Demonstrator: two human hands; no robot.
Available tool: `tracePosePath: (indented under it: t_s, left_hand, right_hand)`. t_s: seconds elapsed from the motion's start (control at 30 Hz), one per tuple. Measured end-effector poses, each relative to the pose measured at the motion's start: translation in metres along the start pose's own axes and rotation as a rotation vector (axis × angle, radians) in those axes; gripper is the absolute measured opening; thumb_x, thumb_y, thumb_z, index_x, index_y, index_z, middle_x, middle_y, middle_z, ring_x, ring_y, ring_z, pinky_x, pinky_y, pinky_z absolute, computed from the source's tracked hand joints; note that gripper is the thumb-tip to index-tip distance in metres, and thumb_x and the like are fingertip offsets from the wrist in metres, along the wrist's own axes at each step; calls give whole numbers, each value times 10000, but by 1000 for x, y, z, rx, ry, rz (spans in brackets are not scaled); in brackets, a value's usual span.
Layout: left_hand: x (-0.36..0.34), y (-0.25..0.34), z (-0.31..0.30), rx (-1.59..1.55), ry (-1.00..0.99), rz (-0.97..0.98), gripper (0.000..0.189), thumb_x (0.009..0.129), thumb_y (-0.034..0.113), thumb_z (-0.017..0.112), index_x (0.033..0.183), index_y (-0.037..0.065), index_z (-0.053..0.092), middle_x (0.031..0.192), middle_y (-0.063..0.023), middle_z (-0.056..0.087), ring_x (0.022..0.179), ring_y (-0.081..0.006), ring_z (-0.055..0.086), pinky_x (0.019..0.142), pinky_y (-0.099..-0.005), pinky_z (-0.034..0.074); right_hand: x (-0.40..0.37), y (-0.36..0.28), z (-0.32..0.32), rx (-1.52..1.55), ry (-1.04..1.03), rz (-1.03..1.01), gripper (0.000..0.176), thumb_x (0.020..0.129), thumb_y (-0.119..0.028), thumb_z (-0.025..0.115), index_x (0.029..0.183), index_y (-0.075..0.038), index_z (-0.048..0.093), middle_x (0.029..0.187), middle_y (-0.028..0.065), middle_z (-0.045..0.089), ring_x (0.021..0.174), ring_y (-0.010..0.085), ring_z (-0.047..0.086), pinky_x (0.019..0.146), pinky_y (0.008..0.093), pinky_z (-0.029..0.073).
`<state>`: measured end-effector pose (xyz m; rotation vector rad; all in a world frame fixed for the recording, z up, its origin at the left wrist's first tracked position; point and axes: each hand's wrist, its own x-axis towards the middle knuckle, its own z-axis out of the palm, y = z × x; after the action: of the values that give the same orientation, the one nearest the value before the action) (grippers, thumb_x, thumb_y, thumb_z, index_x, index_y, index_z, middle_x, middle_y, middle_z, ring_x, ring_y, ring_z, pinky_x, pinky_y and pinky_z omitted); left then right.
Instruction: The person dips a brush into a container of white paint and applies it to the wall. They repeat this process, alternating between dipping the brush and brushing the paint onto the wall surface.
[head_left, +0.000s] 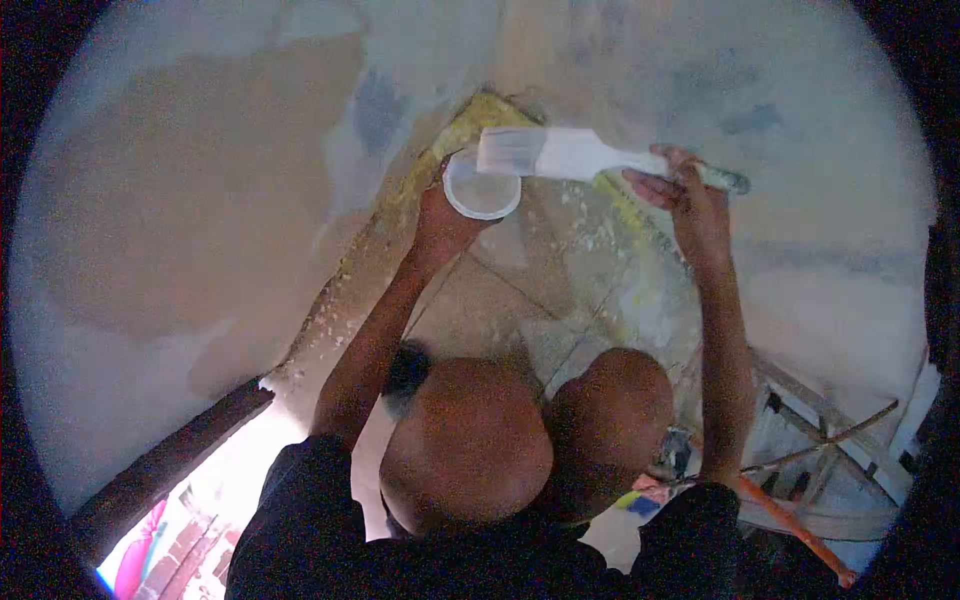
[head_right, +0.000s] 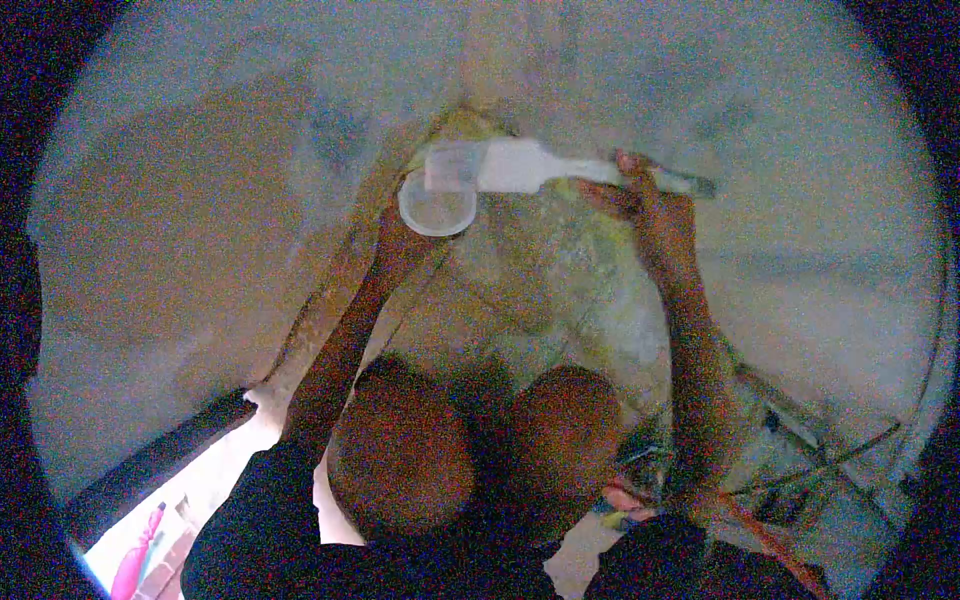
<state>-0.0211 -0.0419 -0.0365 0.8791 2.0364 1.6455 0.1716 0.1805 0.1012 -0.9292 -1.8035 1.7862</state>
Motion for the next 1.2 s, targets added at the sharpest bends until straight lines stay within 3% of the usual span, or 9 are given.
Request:
tracePosePath:
  t_s: [0.3, 0.37, 0.57, 0.7, 0.8, 0.9, 0.93, 1.1, 1.2]
  left_hand:
    - [38, -2, -4, -37, -27, 329, 735, 644, 174, 925, 1266, 63, 549, 1186, -118, 671, 1118, -260, 654, 984, -402, 513]
    - [27, 24, -22, -86, 15, 141, 749, 626, 158, 932, 1262, 60, 548, 1179, -113, 675, 1109, -256, 657, 980, -398, 515]
    - [32, 29, -30, -128, -9, 157, 783, 612, 179, 938, 1275, 68, 537, 1168, -106, 682, 1096, -253, 661, 976, -392, 522]
    - [25, 30, -34, -140, 4, 116, 805, 598, 193, 943, 1282, 72, 536, 1176, -107, 679, 1099, -258, 659, 977, -395, 521]
    - [20, 19, -28, -153, 53, 98, 823, 582, 207, 950, 1281, 67, 539, 1191, -115, 674, 1108, -260, 656, 980, -398, 517]
    - [13, -6, -31, -93, 69, 123, 812, 591, 203, 947, 1280, 66, 540, 1194, -115, 673, 1100, -263, 659, 972, -395, 520]
    - [10, -13, -34, -73, 74, 134, 809, 593, 201, 946, 1280, 65, 540, 1196, -115, 673, 1098, -264, 660, 970, -394, 521]
    - [2, -15, -54, -108, 42, 71, 791, 595, 174, 943, 1269, 67, 542, 1193, -115, 671, 1102, -265, 656, 967, -396, 518]
    - [-14, -15, -61, -149, 7, -14, 782, 594, 156, 942, 1261, 68, 544, 1191, -115, 670, 1107, -265, 653, 968, -398, 515]
  right_hand:
    - [16, 4, 2, 197, 50, 49, 443, 1002, -276, 596, 1240, 92, 530, 1158, 208, 642, 997, 299, 702, 863, 394, 586]
    - [21, -25, 3, 182, 54, 5, 448, 1010, -282, 583, 1246, 95, 526, 1143, 209, 649, 1004, 300, 701, 873, 393, 585]
    - [5, -166, 24, -522, 258, -391, 430, 1032, -259, 551, 1272, 98, 553, 1153, 194, 686, 1057, 254, 690, 923, 379, 567]
    - [-13, -212, 69, -882, 257, -989, 361, 1029, -316, 525, 1223, -49, 671, 1196, 178, 693, 1009, 262, 717, 918, 360, 544]
    - [9, -191, 76, -1104, 9, -1268, 359, 1007, -184, 524, 1361, -147, 567, 1386, 208, 567, 1055, 361, 688, 853, 425, 588]
    - [51, -125, 92, -1681, -6, -1392, 451, 918, -62, 512, 1355, 44, 481, 1375, 359, 490, 1173, 445, 606, 881, 463, 585]
    - [53, -93, 105, -1724, 6, -1174, 493, 855, -37, 550, 1344, 18, 519, 1400, 301, 506, 1245, 399, 575, 990, 443, 527]
    - [61, -12, 125, -1884, -262, -1145, 433, 852, -65, 576, 1263, 63, 533, 1200, 360, 599, 1065, 408, 662, 841, 441, 598]
    - [65, -49, 128, -1466, -369, -490, 346, 962, -78, 504, 1305, -86, 553, 1199, 244, 646, 959, 402, 692, 864, 444, 584]
